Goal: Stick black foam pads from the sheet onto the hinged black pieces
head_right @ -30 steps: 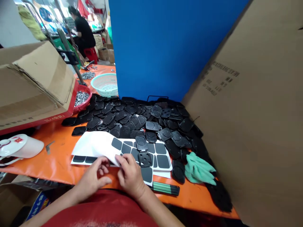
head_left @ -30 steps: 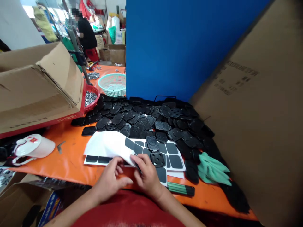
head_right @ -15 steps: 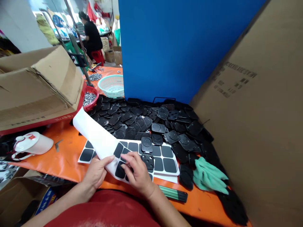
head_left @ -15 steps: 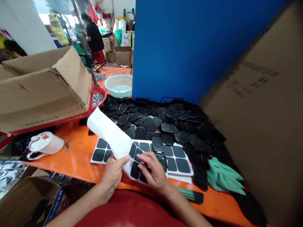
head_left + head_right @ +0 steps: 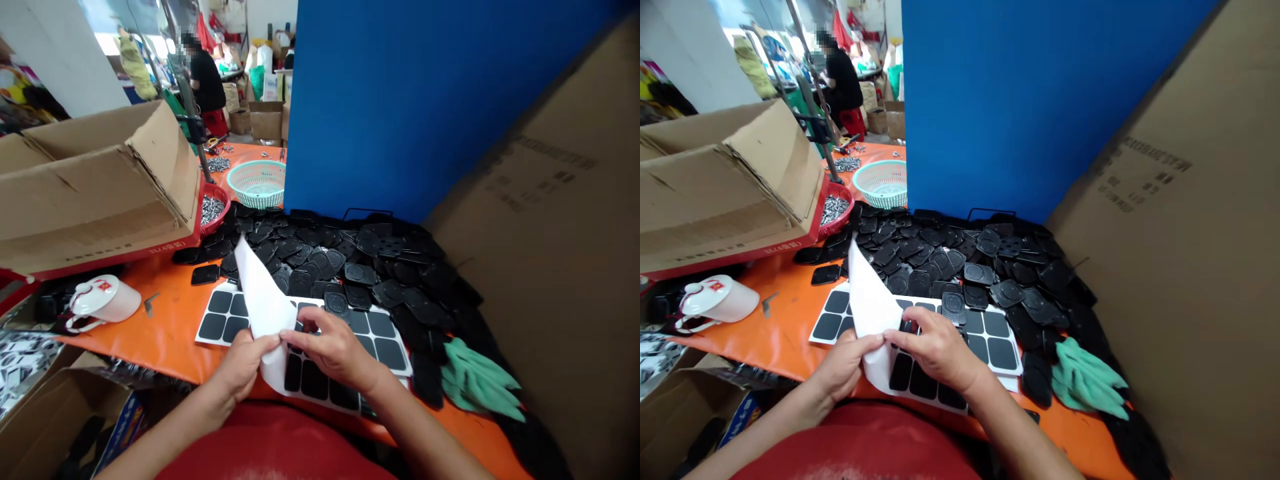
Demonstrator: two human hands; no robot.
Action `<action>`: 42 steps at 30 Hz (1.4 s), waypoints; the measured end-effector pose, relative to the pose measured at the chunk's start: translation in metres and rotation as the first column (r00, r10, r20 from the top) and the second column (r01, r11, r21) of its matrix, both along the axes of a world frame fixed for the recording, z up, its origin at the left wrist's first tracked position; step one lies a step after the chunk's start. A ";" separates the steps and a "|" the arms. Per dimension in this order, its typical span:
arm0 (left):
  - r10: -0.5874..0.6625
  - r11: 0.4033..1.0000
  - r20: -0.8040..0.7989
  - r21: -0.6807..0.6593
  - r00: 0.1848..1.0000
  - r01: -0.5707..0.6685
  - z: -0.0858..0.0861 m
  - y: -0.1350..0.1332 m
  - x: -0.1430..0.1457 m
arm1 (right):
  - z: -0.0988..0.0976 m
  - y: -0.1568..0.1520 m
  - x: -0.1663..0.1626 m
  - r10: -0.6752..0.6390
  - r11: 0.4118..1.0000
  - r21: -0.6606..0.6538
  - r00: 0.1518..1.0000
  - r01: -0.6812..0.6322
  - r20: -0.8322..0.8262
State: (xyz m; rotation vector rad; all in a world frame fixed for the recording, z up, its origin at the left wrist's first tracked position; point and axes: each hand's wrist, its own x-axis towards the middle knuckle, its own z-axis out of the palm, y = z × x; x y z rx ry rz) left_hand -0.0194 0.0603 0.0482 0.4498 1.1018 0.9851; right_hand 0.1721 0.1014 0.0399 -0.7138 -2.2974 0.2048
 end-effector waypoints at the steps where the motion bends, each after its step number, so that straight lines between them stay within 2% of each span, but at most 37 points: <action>1: -0.026 1.000 -0.009 -0.014 1.000 0.026 0.001 0.000 0.000 | -0.001 0.000 0.000 0.016 1.000 0.016 1.000 -0.016 -0.003; 4: -0.047 0.997 0.016 -0.064 0.999 0.048 0.004 0.000 0.002 | -0.003 -0.003 0.002 0.021 0.999 0.047 0.998 -0.019 -0.052; 10: 0.034 0.980 0.106 -0.199 0.994 -0.012 0.008 0.000 0.003 | -0.008 -0.015 0.006 0.019 0.997 0.083 0.985 -0.005 -0.169; 15: -0.060 0.993 0.039 -0.103 0.997 0.064 0.006 0.001 -0.003 | -0.009 -0.019 0.006 -0.024 1.000 -0.017 0.988 0.022 -0.154; 18: -0.107 0.993 -0.010 -0.058 0.994 0.107 0.005 0.000 -0.001 | -0.006 -0.018 0.005 -0.012 1.000 0.013 0.995 0.013 -0.100; 20: -0.111 0.991 0.000 -0.073 0.994 0.111 0.006 -0.001 0.002 | -0.005 -0.018 0.005 0.007 0.999 0.039 0.995 -0.003 -0.096; 24: -0.043 0.979 0.101 -0.192 0.994 0.062 0.009 -0.001 0.004 | -0.005 -0.020 0.005 0.041 0.998 0.059 0.990 -0.034 -0.133; 27: 0.025 0.967 0.116 -0.255 0.993 0.006 0.009 -0.001 0.001 | -0.004 -0.023 0.006 0.019 0.999 0.029 0.989 -0.015 -0.148; 32: 0.119 0.976 -0.036 -0.181 0.992 -0.123 -0.004 0.007 -0.016 | -0.001 -0.031 0.021 -0.057 0.993 -0.114 0.967 0.029 -0.248; 35: 0.114 0.991 -0.272 -0.042 0.956 -0.130 -0.017 0.013 -0.041 | -0.008 -0.034 0.041 -0.250 0.943 -0.307 0.885 0.130 -0.393; 36: 0.111 0.994 -0.423 0.027 0.899 -0.110 -0.021 0.014 -0.052 | -0.013 -0.034 0.049 -0.352 0.906 -0.386 0.813 0.171 -0.464; 37: 0.147 0.988 -0.602 0.128 0.785 -0.087 -0.023 0.015 -0.062 | -0.019 -0.035 0.056 -0.457 0.859 -0.474 0.710 0.195 -0.536; 38: 0.237 0.965 -0.760 0.257 0.605 -0.055 -0.024 0.017 -0.072 | -0.025 -0.036 0.064 -0.561 0.797 -0.576 0.575 0.182 -0.595; 39: 0.366 0.917 -0.846 0.399 0.388 0.007 -0.023 0.018 -0.080 | -0.031 -0.037 0.070 -0.651 0.729 -0.672 0.430 0.127 -0.625; 40: 0.501 0.847 -0.847 0.522 0.177 0.103 -0.020 0.019 -0.085 | -0.036 -0.038 0.076 -0.719 0.666 -0.744 0.303 0.046 -0.625; 41: 0.615 0.767 -0.788 0.604 0.022 0.218 -0.016 0.020 -0.087 | -0.040 -0.040 0.081 -0.768 0.613 -0.790 0.211 -0.031 -0.605; 42: 0.690 0.693 -0.722 0.637 -0.053 0.338 -0.011 0.022 -0.085 | -0.043 -0.042 0.084 -0.803 0.567 -0.818 0.156 -0.100 -0.575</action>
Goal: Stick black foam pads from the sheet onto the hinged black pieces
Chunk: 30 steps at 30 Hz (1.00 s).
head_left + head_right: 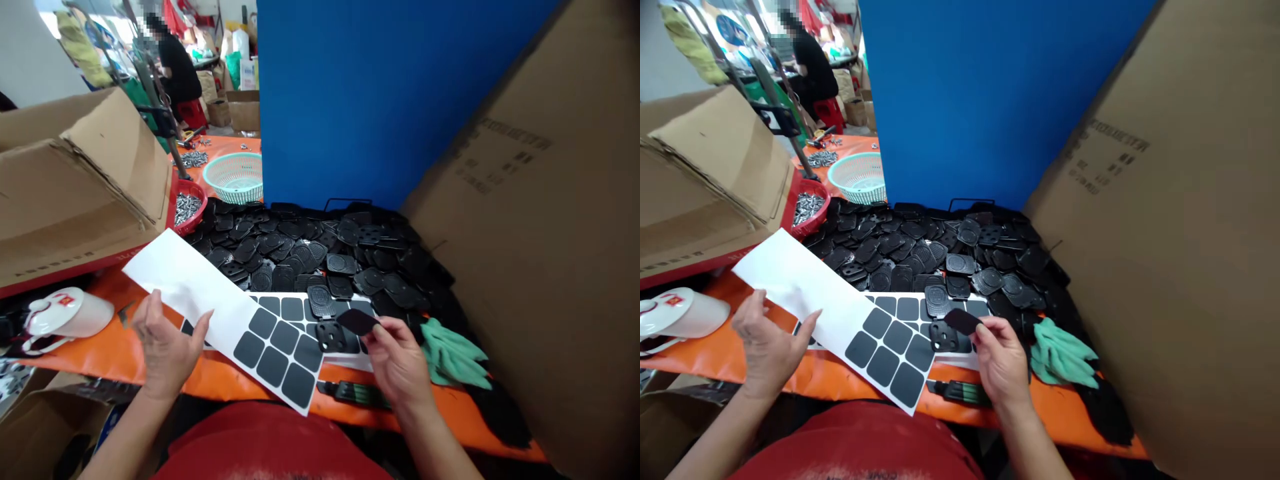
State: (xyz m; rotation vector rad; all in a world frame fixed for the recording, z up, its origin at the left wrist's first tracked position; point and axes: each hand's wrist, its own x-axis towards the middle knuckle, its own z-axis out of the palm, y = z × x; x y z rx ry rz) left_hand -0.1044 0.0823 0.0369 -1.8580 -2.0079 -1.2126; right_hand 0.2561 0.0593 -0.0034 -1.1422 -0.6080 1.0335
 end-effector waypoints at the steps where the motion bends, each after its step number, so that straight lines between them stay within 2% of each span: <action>1: -0.080 0.996 -0.078 0.027 0.994 0.082 0.005 0.002 0.006 | -0.002 -0.002 0.002 0.003 0.999 -0.045 0.998 -0.006 -0.069; 2: -0.182 0.983 -0.089 -0.011 0.979 0.182 0.009 0.004 0.016 | -0.004 -0.003 0.004 0.007 0.997 -0.073 0.992 -0.016 -0.122; 3: -0.301 0.950 -0.032 -0.102 0.953 0.297 0.012 0.006 0.030 | -0.005 -0.004 0.004 0.008 0.995 -0.092 0.985 -0.024 -0.171; 4: -0.407 0.882 0.080 -0.224 0.910 0.414 0.013 0.009 0.047 | -0.005 -0.004 0.003 0.006 0.994 -0.109 0.975 -0.031 -0.224; 5: -0.469 0.787 0.211 -0.341 0.858 0.514 0.014 0.011 0.065 | -0.006 -0.004 0.002 0.005 0.992 -0.119 0.964 -0.038 -0.267; 7: -0.512 0.592 0.368 -0.504 0.776 0.629 0.010 0.016 0.103 | -0.006 -0.001 -0.003 0.003 0.993 -0.114 0.956 -0.039 -0.293; 8: -0.506 0.524 0.416 -0.546 0.755 0.653 0.006 0.018 0.120 | -0.007 0.000 -0.007 0.002 0.994 -0.107 0.957 -0.035 -0.289; 10: -0.462 0.448 0.502 -0.580 0.731 0.681 -0.002 0.022 0.148 | -0.007 0.003 -0.016 -0.001 0.995 -0.094 0.958 -0.027 -0.287; 12: -0.407 0.424 0.568 -0.576 0.715 0.699 -0.010 0.024 0.166 | -0.006 0.003 -0.025 0.003 0.996 -0.087 0.955 -0.031 -0.296; 14: -0.356 0.426 0.610 -0.569 0.708 0.704 -0.018 0.025 0.175 | -0.004 0.001 -0.034 0.021 0.994 -0.092 0.944 -0.054 -0.328; 17: -0.225 0.426 0.682 -0.574 0.696 0.699 -0.024 0.024 0.177 | -0.004 -0.003 -0.045 0.062 0.988 -0.105 0.911 -0.114 -0.408; 20: -0.120 0.393 0.759 -0.555 0.640 0.733 -0.024 0.020 0.174 | -0.004 -0.007 -0.054 0.091 0.978 -0.115 0.858 -0.171 -0.505; 23: -0.008 0.366 0.844 -0.497 0.537 0.787 -0.019 0.015 0.171 | -0.002 -0.007 -0.056 0.091 0.975 -0.116 0.819 -0.189 -0.567; 26: 0.204 0.336 0.897 -0.440 0.392 0.833 -0.014 0.009 0.163 | 0.006 -0.010 -0.046 0.070 0.977 -0.122 0.809 -0.173 -0.584; 28: 0.337 0.313 0.892 -0.408 0.302 0.858 -0.012 0.003 0.154 | 0.012 -0.014 -0.036 0.087 0.971 -0.143 0.841 -0.192 -0.534; 30: 0.462 0.314 0.862 -0.377 0.206 0.872 -0.011 -0.004 0.145 | 0.015 -0.021 -0.029 0.156 0.950 -0.186 0.898 -0.250 -0.411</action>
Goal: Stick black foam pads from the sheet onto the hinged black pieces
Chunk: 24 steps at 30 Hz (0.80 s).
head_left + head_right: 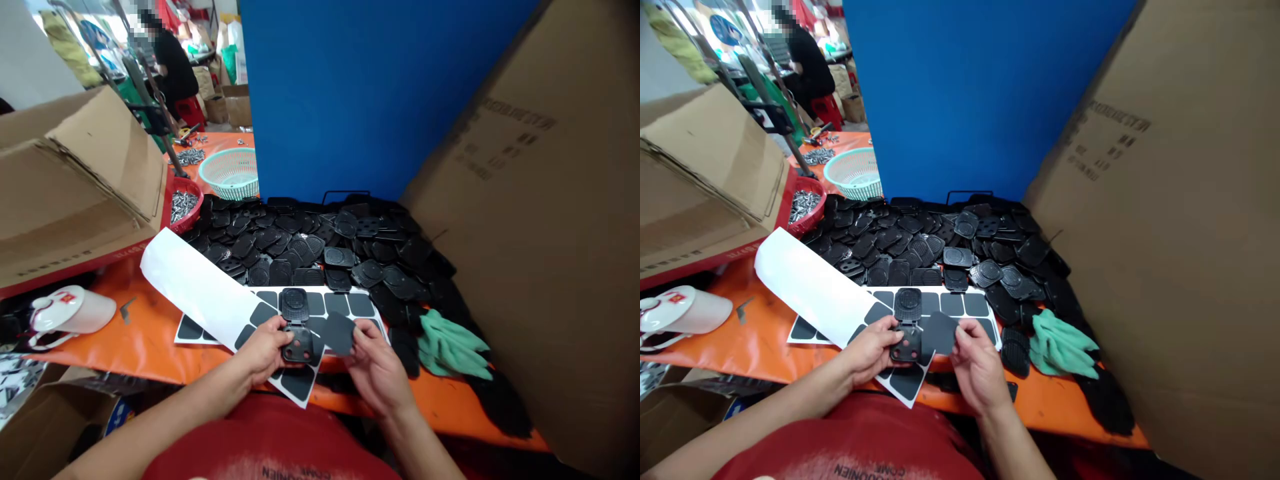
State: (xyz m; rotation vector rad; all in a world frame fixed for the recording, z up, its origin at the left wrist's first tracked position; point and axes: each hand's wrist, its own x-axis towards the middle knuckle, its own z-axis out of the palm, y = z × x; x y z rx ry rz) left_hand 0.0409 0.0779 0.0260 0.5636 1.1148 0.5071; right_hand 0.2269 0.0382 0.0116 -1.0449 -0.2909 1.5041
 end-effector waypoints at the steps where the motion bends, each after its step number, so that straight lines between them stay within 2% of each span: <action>1: 0.040 0.997 0.037 -0.060 0.999 -0.038 0.000 -0.004 -0.004 | 0.000 -0.004 0.002 0.055 0.998 -0.011 0.995 -0.054 0.086; 3: 0.114 0.980 0.097 -0.174 0.989 -0.096 0.001 -0.012 -0.010 | -0.001 -0.014 0.000 0.163 0.986 -0.053 0.958 -0.155 0.235; 5: 0.150 0.961 0.146 -0.255 0.978 -0.110 0.002 -0.018 -0.012 | -0.003 -0.021 -0.006 0.257 0.966 -0.105 0.915 -0.235 0.311; 10: 0.172 0.937 0.178 -0.332 0.969 -0.105 0.007 -0.024 -0.013 | -0.010 -0.029 -0.021 0.410 0.912 -0.171 0.854 -0.373 0.320; 17: 0.201 0.923 0.174 -0.364 0.964 -0.127 0.005 -0.029 -0.018 | -0.016 -0.030 -0.027 0.396 0.908 -0.226 0.897 -0.352 0.196; 24: 0.211 0.922 0.207 -0.368 0.955 -0.124 0.006 -0.029 -0.018 | -0.017 -0.031 -0.029 0.395 0.907 -0.235 0.900 -0.349 0.185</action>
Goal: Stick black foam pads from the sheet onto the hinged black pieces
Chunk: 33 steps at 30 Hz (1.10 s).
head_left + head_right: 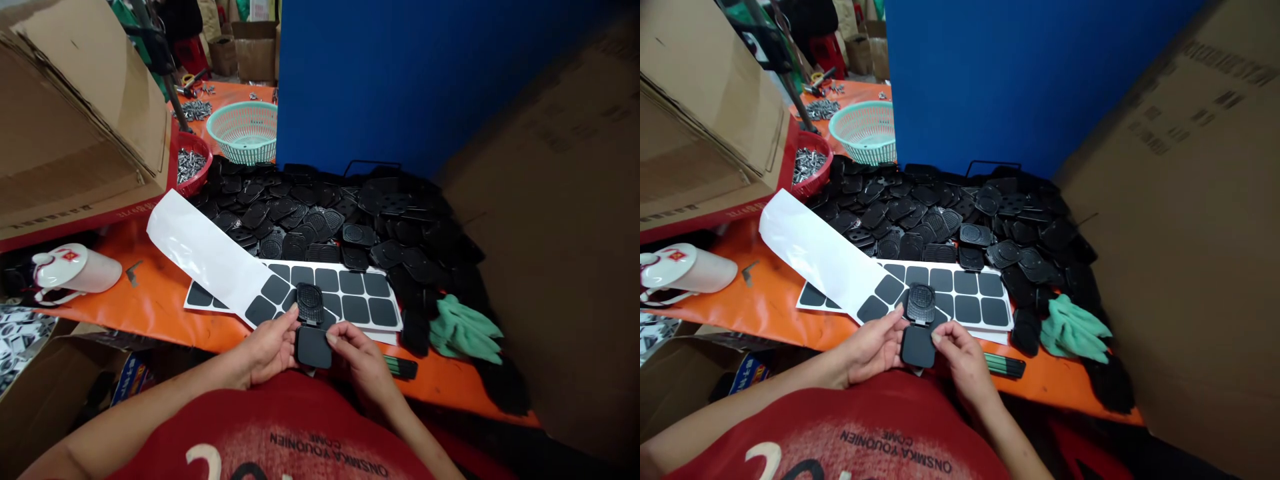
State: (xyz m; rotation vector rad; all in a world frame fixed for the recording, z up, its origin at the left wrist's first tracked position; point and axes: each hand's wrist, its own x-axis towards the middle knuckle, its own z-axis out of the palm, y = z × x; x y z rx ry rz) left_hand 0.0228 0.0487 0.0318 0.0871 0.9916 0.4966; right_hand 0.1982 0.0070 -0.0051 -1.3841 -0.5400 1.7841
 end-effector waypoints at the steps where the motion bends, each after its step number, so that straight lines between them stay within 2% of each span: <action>1: 0.000 1.000 0.008 0.000 1.000 0.000 0.000 0.000 0.000 | 0.000 0.000 0.000 -0.004 1.000 -0.001 1.000 0.004 0.005; 33: -0.034 0.999 0.048 0.029 0.998 0.033 -0.002 -0.003 -0.001 | -0.003 -0.002 -0.002 0.008 1.000 0.019 0.995 -0.010 0.100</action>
